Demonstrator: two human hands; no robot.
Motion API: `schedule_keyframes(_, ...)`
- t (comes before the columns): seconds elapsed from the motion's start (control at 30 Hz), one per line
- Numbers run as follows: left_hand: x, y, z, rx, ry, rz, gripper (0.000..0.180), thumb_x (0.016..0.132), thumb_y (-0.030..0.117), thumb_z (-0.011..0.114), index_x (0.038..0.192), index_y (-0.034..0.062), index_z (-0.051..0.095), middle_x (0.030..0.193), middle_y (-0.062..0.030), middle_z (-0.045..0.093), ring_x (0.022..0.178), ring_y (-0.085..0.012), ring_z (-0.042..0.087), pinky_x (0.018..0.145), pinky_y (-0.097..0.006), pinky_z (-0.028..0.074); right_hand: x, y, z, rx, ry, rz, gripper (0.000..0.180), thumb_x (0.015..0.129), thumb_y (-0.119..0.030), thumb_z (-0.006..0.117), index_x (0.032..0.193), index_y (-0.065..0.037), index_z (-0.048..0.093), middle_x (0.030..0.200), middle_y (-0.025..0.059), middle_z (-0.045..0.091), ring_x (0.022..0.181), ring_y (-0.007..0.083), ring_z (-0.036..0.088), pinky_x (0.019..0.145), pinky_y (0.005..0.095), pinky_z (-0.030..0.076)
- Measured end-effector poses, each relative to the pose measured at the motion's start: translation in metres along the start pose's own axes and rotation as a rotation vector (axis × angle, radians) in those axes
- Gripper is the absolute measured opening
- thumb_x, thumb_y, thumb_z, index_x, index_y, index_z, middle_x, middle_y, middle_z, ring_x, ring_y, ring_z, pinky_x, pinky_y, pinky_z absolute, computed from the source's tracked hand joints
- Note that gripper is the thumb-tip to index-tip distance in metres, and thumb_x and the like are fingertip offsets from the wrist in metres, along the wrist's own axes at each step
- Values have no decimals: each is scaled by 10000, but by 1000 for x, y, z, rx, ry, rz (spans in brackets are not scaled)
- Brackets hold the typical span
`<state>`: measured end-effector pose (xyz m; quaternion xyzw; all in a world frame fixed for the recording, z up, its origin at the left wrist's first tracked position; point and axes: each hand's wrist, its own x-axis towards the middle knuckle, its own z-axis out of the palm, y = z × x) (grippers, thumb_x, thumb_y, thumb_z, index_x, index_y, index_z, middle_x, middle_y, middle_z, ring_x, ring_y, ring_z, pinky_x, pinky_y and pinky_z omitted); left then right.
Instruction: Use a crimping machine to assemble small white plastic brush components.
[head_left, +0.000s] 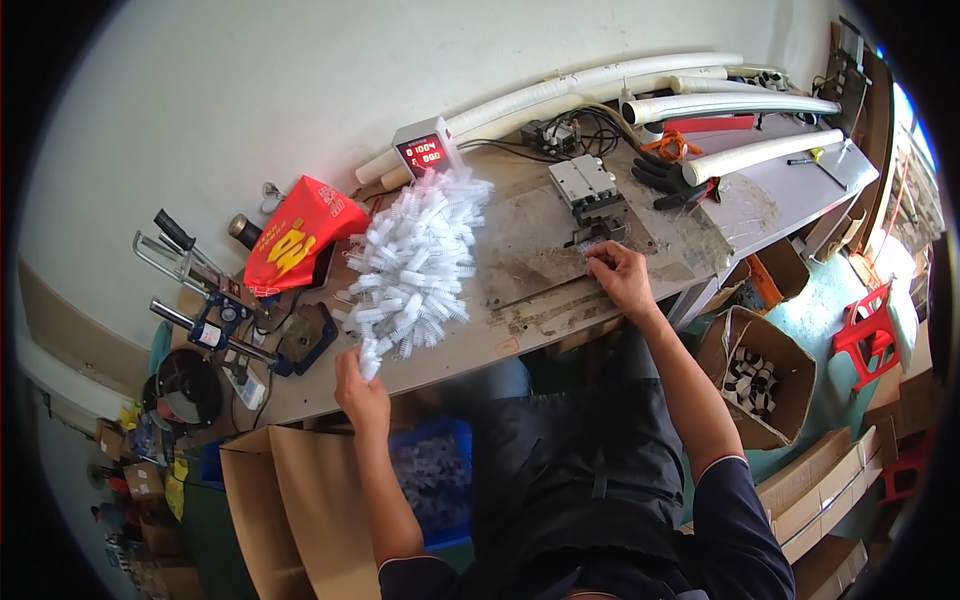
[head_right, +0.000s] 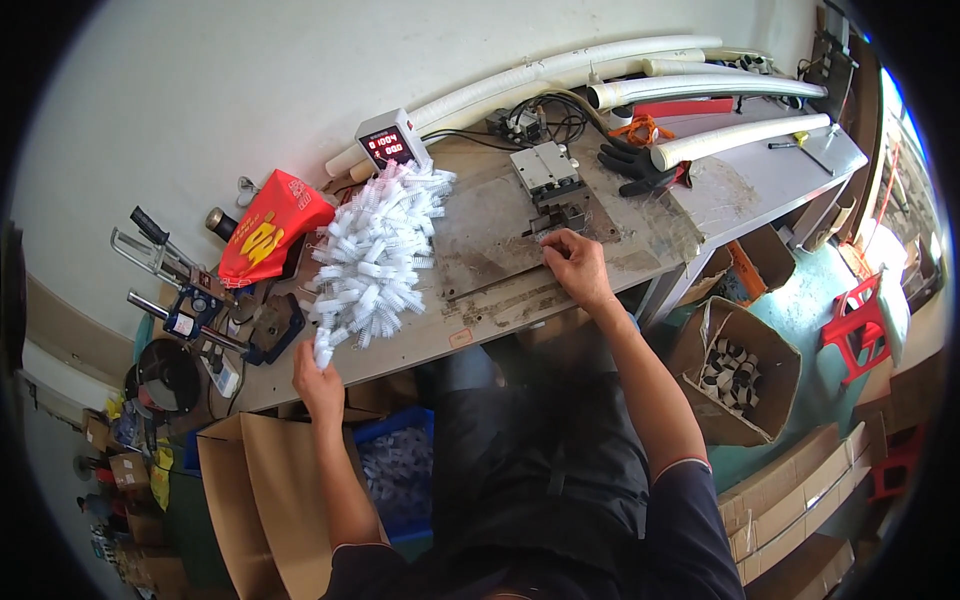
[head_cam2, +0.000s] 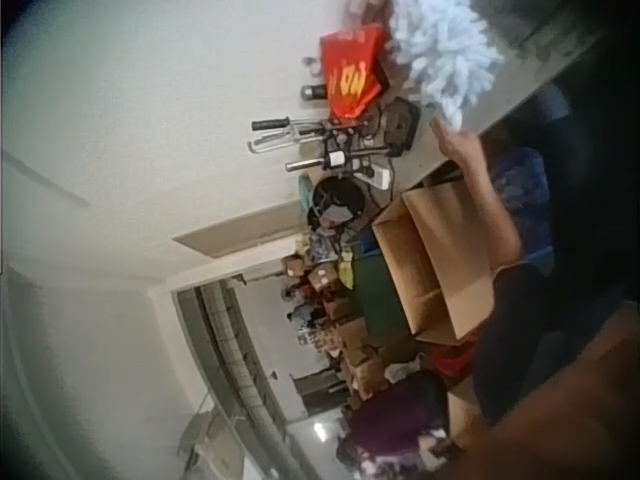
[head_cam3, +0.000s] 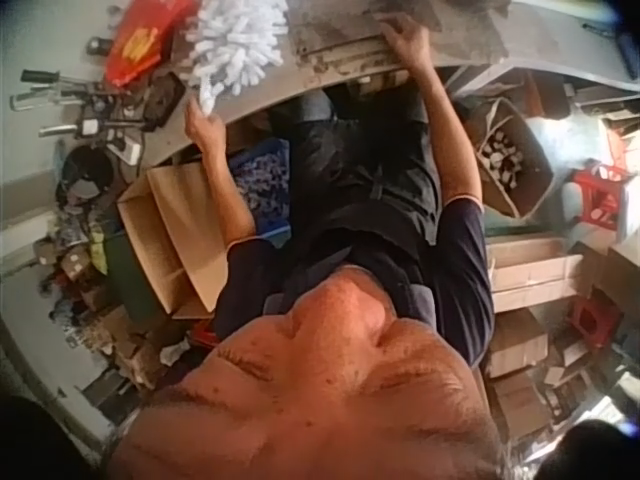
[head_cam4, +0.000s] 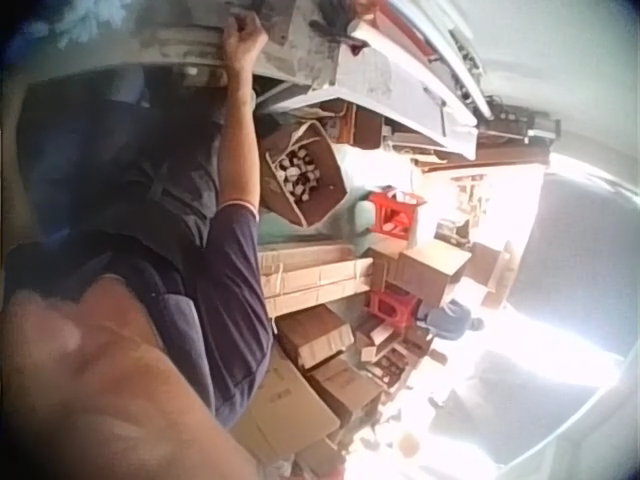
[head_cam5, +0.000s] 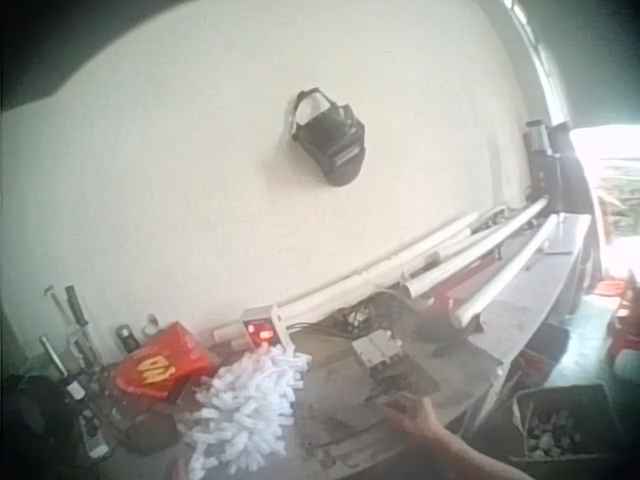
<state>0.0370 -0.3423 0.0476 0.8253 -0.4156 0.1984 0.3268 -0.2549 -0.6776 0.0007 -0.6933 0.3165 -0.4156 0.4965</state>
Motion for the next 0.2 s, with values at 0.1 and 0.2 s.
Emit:
schedule_keyframes(0.1, 2, 8, -14, -81, 42, -50, 221, 876, -28, 632, 1091, 19, 611, 1033, -169, 618, 986, -415, 635, 847, -471, 508, 1, 2, 2, 15, -2, -1, 194, 884, -69, 656, 1038, 36, 710, 832, 67, 723, 783, 95, 647, 730, 267, 522)
schedule_keyframes(0.2, 1, 14, -6, -209, -59, -69, 246, 886, -1, 648, 1127, 30, 615, 1062, -172, 630, 1013, -406, 646, 881, -472, 508, -7, 1, 20, 43, -25, -39, 180, 886, -113, 690, 1023, -5, 733, 805, 46, 713, 764, 71, 625, 717, 260, 512)
